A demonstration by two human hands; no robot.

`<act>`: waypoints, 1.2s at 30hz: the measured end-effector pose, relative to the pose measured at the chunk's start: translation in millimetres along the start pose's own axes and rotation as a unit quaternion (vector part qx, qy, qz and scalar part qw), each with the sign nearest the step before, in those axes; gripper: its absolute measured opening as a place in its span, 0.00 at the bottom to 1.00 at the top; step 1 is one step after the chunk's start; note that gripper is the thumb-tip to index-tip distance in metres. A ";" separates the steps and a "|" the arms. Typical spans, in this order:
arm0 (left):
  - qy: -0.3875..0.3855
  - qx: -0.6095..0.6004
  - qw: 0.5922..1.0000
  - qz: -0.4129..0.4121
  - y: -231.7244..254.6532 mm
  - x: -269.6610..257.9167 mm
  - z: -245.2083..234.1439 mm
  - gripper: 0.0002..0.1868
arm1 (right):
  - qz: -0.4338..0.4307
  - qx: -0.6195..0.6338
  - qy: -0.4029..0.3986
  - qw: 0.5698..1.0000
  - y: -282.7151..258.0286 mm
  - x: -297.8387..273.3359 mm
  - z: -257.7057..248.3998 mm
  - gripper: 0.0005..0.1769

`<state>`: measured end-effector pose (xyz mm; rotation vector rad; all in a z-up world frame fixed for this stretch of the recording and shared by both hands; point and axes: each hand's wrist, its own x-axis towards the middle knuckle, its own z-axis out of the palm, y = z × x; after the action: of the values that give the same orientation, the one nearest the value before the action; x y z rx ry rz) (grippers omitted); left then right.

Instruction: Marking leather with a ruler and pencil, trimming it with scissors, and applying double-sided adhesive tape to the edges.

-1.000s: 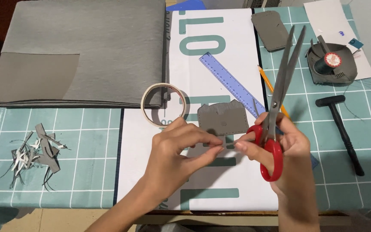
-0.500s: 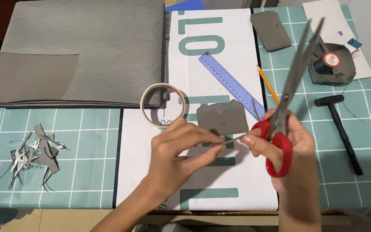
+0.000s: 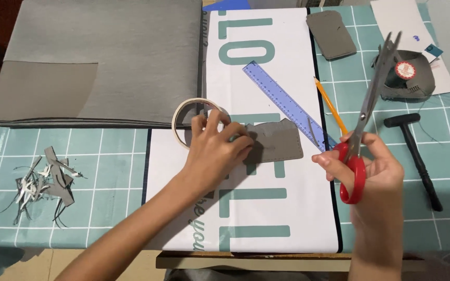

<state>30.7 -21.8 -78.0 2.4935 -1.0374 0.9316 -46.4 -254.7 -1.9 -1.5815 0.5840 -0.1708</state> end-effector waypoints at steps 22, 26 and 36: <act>-0.064 -0.002 0.998 -0.029 -8.5 -7.6 -2.4 0.09 | 0.065 -0.099 -0.275 0.954 83.8 -24.2 -48.2 0.17; -0.028 -0.024 0.999 -0.026 -6.5 -5.9 -3.7 0.08 | 0.165 -0.037 -0.247 0.954 82.6 -40.2 -43.6 0.22; -0.101 -0.398 0.844 -0.345 8.8 23.0 -53.4 0.04 | 0.276 -0.157 -0.306 0.898 77.6 -57.7 -46.6 0.26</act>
<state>12.4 -14.7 -22.6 1.9737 -0.3534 -0.0160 -136.9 -268.7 -57.9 -1.5947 0.5464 0.8615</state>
